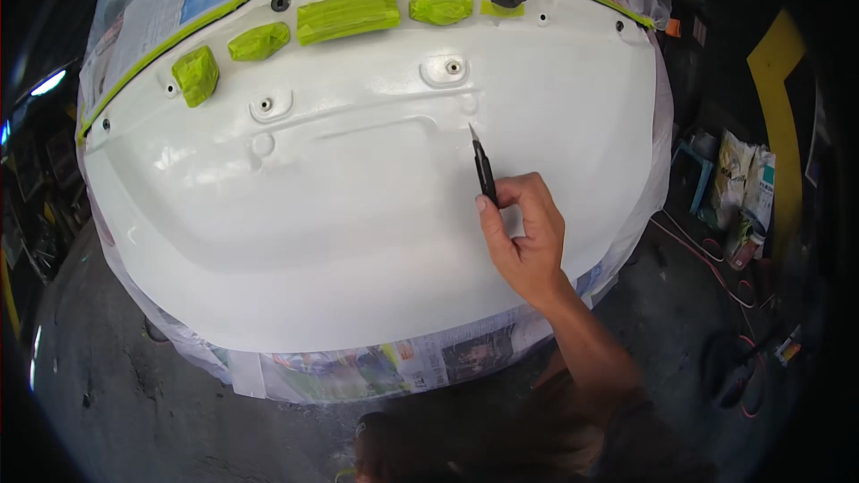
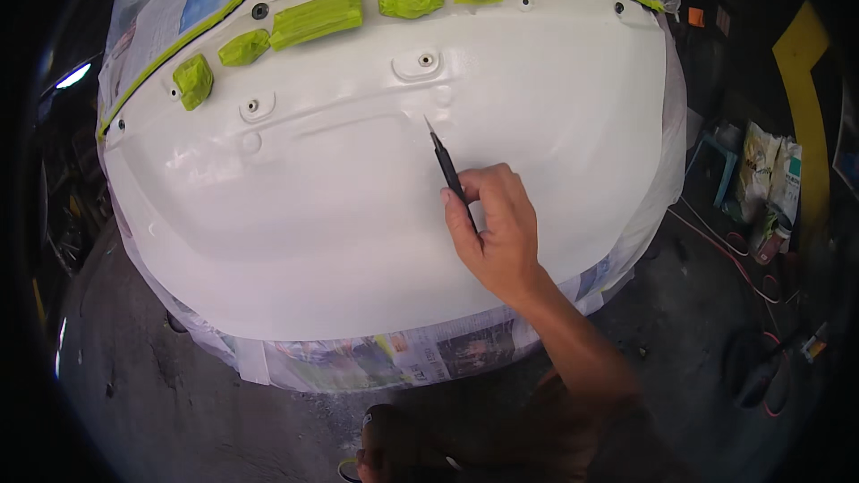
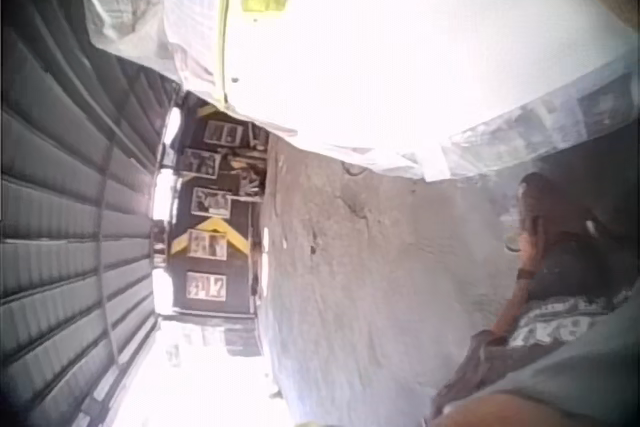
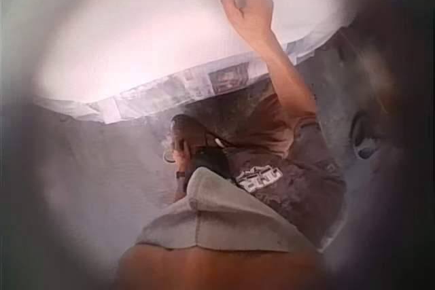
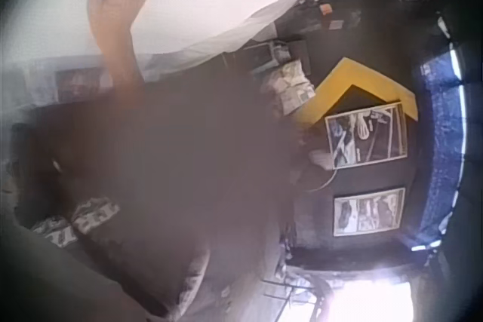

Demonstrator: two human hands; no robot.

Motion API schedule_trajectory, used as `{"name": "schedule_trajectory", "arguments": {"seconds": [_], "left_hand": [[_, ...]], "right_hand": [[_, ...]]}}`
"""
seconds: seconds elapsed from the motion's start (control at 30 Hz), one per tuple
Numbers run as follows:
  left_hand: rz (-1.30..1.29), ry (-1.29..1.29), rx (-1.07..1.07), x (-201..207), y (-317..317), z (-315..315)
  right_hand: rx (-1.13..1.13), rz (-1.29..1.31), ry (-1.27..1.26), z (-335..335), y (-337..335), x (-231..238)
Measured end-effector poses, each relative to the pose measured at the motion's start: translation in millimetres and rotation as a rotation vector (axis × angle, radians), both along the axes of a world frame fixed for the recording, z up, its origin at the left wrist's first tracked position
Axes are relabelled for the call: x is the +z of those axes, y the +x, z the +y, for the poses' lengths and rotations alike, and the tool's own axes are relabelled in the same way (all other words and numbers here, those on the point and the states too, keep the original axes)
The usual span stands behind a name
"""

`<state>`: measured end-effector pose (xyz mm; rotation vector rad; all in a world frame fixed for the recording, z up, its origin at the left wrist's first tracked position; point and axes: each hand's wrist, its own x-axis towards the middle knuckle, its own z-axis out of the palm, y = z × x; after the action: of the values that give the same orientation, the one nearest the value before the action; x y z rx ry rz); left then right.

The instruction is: The person applies masking tape onto car components and trims the tape using a utility knife.

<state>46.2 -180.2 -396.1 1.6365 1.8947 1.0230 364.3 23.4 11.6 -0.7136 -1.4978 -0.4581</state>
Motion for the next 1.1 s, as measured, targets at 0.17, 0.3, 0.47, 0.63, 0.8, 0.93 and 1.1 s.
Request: {"name": "schedule_trajectory", "arguments": {"seconds": [0.17,0.3,0.47,0.63,0.8,0.93,1.1], "left_hand": [[0.214,0.118,0.197,-68,2,15],[0.218,0.151,0.185,-66,0,43],[0.223,0.195,0.173,-61,-5,70],[0.224,0.224,0.164,-58,-6,82],[0.224,0.256,0.166,-55,-10,89],[0.225,0.282,0.171,-52,-13,91],[0.223,0.309,0.178,-49,-17,89]], "right_hand": [[-0.306,-0.051,0.23,49,44,77],[-0.372,-0.092,0.291,85,47,96],[-0.428,-0.088,0.342,93,44,109],[-0.434,-0.077,0.327,91,45,111],[-0.441,-0.097,0.32,91,46,110],[-0.436,-0.103,0.332,90,46,111],[-0.45,-0.12,0.329,89,45,112]]}}
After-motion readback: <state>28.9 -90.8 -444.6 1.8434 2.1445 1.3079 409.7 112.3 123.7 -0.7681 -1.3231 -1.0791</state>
